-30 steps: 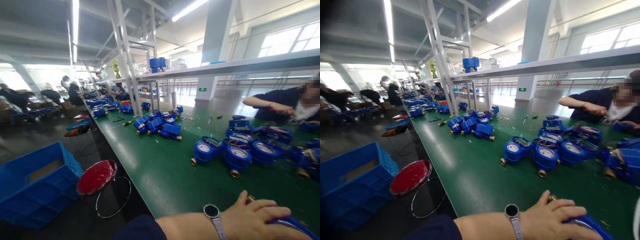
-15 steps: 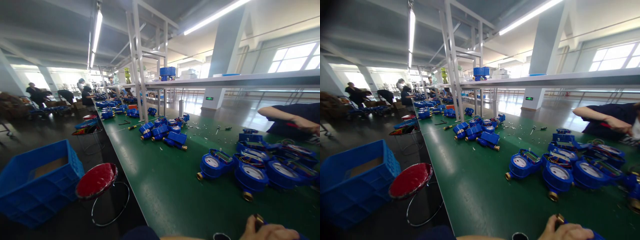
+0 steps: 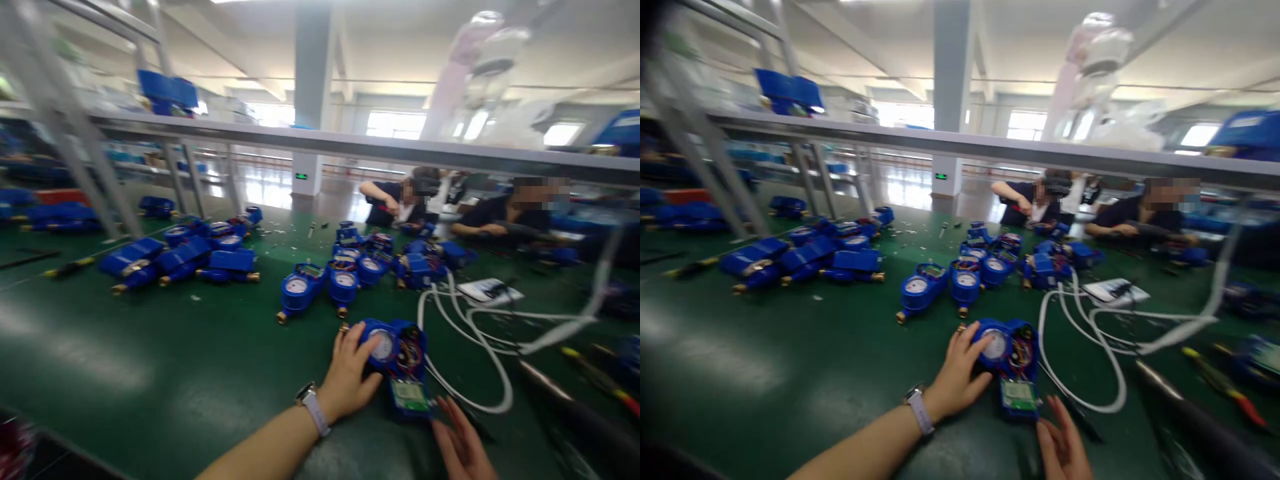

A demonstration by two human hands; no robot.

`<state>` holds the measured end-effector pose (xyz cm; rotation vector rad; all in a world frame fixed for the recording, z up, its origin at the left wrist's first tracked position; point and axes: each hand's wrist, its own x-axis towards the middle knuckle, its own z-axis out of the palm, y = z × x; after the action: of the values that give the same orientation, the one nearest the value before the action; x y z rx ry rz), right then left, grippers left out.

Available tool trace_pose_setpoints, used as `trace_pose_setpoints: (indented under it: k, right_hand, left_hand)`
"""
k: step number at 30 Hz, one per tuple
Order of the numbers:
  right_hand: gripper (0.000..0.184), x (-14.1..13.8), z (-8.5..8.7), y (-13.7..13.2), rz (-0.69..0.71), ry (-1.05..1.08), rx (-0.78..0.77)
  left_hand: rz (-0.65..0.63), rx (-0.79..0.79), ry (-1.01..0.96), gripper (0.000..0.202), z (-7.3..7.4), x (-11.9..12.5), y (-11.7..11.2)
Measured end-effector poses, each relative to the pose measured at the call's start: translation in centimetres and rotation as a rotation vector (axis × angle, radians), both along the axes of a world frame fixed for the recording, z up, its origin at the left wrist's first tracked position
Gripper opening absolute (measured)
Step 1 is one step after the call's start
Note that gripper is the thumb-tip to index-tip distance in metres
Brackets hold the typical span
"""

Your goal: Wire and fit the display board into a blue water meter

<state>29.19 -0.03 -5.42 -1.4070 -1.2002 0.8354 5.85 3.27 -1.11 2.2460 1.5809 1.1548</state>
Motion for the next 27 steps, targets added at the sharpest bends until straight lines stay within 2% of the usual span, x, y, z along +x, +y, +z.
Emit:
trace_pose_setpoints:
  k: [3, 6, 9, 12, 15, 19, 22, 27]
  right_hand:
    - [0.072, 2.8, 0.7, -2.6, -0.122, 0.054, 0.034]
    - [0.064, 6.9, 1.6, -5.4, -0.344, -0.055, 0.115]
    - [0.068, 12.2, 2.3, -7.9, -0.630, -0.188, 0.123]
    - [0.082, 17.0, 2.6, -8.6, -0.779, -0.121, -0.012]
    - [0.083, 20.2, 2.8, -7.2, -0.752, 0.026, -0.109]
    - [0.055, 22.3, 3.5, -4.0, -0.611, 0.246, -0.230]
    - [0.041, 22.8, 4.1, -1.9, -0.529, 0.351, -0.284]
    - [0.043, 22.2, 4.4, -0.5, -0.528, 0.403, -0.296]
  left_hand:
    - [-0.008, 0.108, -0.040, 0.050, -0.1, -0.1, -0.5]
    - [-0.072, 0.166, -0.101, 0.031, -0.1, -0.2, -0.7]
    - [-0.268, 0.030, -0.108, 0.011, 0.1, 0.3, -0.9]
    - [-0.308, -0.187, -0.023, 0.017, 0.1, 0.8, -1.1]
    - [-0.261, -0.348, 0.048, 0.026, 0.0, 1.1, -1.2]
    - [-0.240, -0.399, 0.086, 0.044, -0.1, 1.2, -1.1]
    - [-0.226, -0.396, 0.100, 0.049, -0.1, 1.2, -0.9]
    - [-0.207, -0.424, 0.082, 0.043, 0.1, 1.4, -0.5]
